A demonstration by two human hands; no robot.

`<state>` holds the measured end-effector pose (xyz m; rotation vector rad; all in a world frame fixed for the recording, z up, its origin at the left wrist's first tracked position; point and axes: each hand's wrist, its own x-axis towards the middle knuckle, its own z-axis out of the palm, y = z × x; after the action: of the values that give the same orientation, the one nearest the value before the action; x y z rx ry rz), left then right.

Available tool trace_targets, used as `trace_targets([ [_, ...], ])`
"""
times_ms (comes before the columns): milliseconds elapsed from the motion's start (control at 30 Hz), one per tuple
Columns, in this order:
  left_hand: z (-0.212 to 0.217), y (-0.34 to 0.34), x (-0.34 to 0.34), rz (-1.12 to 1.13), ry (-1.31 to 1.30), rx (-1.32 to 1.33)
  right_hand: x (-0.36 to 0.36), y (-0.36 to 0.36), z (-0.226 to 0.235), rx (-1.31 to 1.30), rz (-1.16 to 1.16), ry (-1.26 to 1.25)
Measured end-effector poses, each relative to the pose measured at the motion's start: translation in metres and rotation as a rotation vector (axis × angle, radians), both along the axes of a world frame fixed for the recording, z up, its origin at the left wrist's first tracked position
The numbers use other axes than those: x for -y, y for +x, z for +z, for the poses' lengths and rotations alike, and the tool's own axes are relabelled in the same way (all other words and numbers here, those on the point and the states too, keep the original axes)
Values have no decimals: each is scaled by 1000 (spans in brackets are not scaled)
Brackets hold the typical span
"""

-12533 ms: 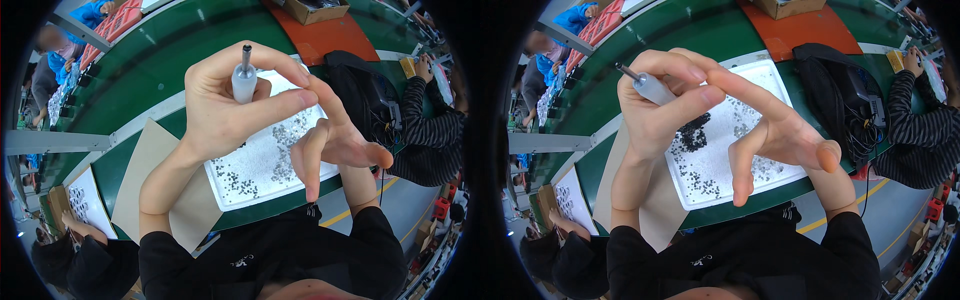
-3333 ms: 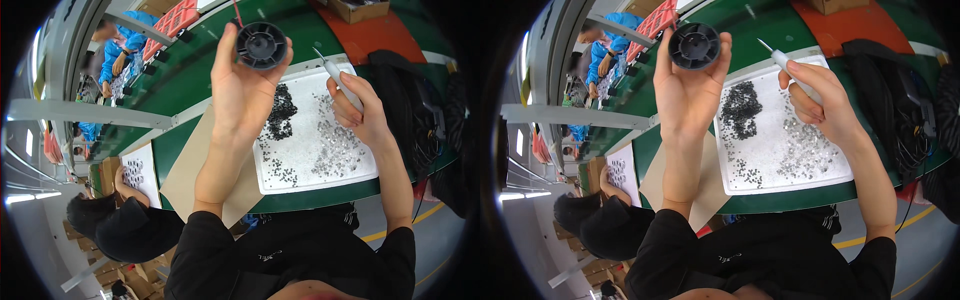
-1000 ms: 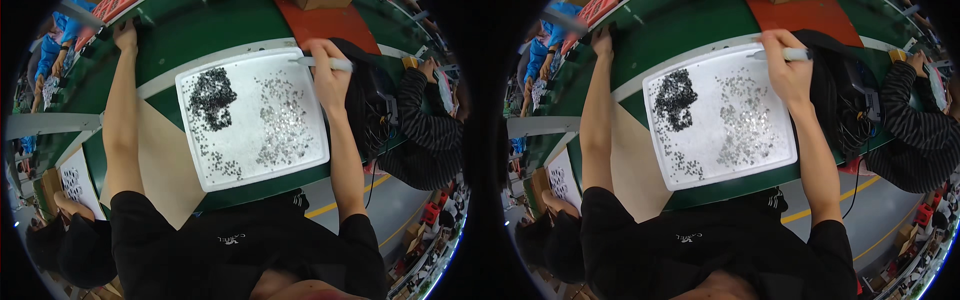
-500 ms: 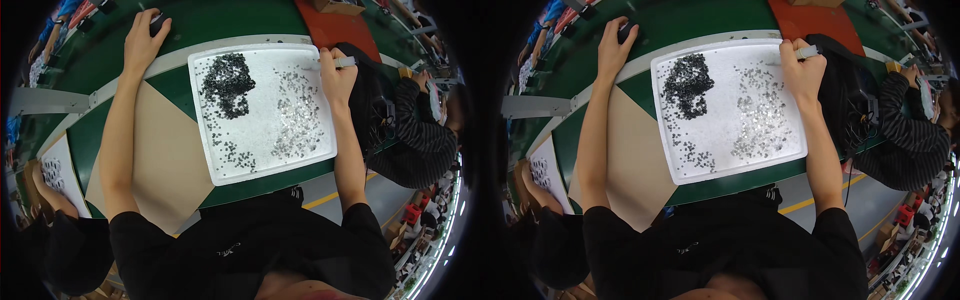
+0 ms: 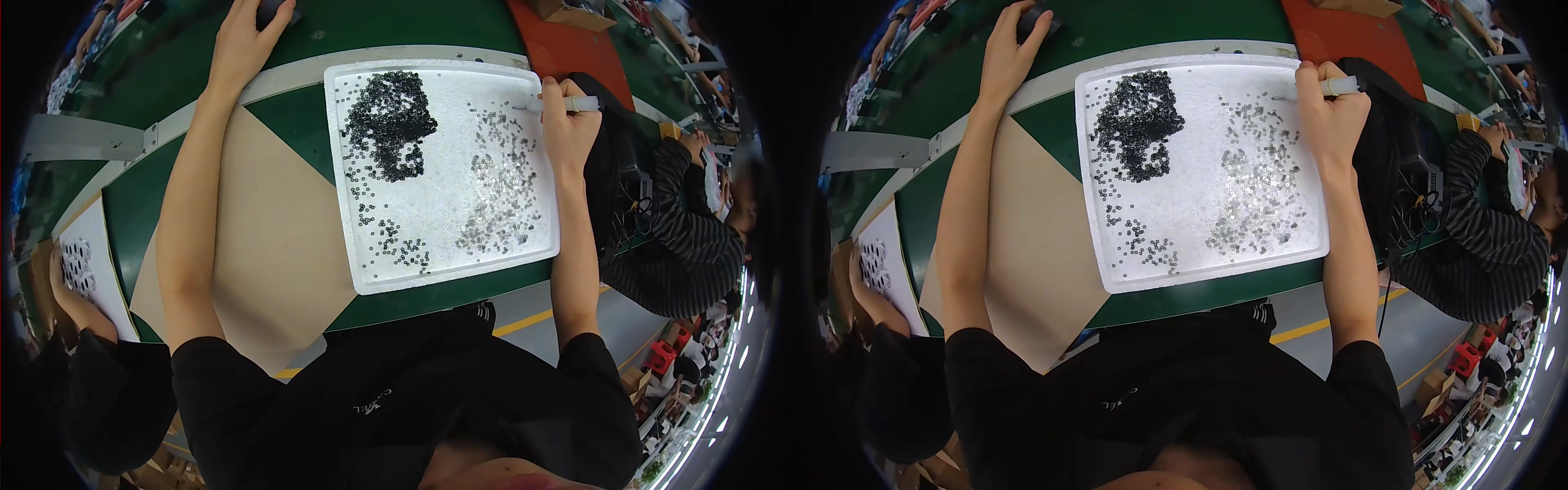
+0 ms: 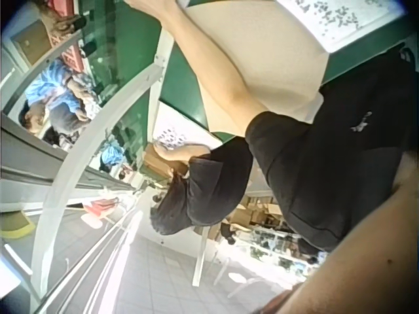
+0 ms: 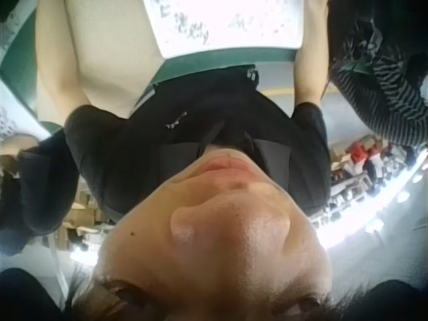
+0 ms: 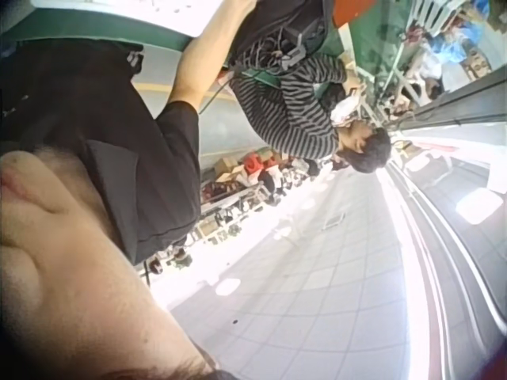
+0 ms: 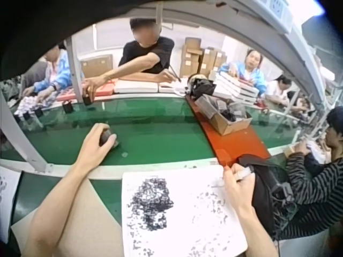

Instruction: Sort small electronic components on a tray using a vacuum pickup tool.

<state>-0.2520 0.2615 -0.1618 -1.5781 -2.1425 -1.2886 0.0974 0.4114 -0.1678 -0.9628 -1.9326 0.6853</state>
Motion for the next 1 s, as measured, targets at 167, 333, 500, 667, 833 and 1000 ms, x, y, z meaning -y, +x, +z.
trace_targets([
  [167, -1, -4, -4, -8, 10, -3, 4, -3, 6, 43, -8, -16],
  [333, -22, -27, -8, 8, -18, -13, -6, -1, 1, 25, -2, -39],
  [500, -40, -48, -8, 62, -73, -68, -7, -1, 7, -148, 15, -280],
  [667, 4, 1, -4, 11, -58, 91, -10, 12, 19, -265, 152, -466],
  [833, 0, 2, 4, -1, 136, -104, 26, 10, 45, -206, 424, -427],
  [1000, -2, 0, 3, -3, 93, -161, 52, -4, 40, -45, 471, -270],
])
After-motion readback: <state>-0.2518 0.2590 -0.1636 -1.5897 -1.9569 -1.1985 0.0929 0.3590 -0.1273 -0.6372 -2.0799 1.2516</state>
